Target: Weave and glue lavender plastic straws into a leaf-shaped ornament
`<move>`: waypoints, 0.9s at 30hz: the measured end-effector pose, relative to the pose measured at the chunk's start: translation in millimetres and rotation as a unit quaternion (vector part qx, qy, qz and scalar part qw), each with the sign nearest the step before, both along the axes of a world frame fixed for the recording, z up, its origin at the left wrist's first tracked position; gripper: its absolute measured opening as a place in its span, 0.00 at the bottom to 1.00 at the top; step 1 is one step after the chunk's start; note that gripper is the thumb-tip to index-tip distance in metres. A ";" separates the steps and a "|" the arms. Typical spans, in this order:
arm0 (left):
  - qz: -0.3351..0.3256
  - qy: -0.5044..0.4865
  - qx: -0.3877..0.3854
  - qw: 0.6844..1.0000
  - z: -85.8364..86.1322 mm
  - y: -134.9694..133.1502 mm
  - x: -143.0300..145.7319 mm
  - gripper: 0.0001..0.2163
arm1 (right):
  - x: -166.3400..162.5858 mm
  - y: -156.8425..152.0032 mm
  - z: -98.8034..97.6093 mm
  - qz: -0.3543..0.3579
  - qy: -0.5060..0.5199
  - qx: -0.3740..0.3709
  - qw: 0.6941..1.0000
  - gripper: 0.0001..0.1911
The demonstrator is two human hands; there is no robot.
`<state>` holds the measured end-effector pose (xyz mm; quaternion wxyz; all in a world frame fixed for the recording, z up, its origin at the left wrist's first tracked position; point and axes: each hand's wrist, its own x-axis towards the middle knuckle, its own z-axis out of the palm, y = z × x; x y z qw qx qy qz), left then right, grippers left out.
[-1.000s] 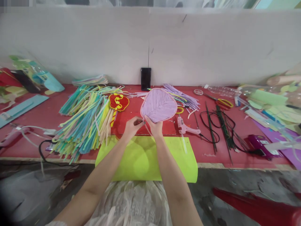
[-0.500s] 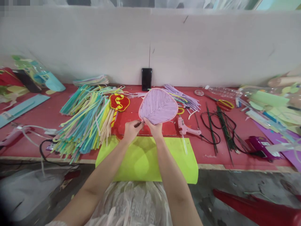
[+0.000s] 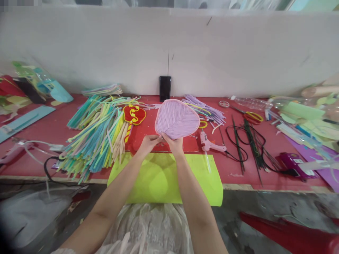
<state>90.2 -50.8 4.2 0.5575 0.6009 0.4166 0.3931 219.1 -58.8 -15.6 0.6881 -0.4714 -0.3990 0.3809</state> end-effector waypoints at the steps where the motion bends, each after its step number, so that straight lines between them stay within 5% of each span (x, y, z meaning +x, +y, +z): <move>1: 0.003 -0.003 0.010 1.000 0.1 -0.4 0.5 0.15 | -0.2 -0.5 0.5 -0.003 -0.002 -0.006 1.000 0.13; 27: -0.026 -0.159 -0.235 0.959 -18.8 14.7 -7.2 0.15 | 1.3 3.1 -2.3 -0.056 -0.042 -0.014 0.997 0.16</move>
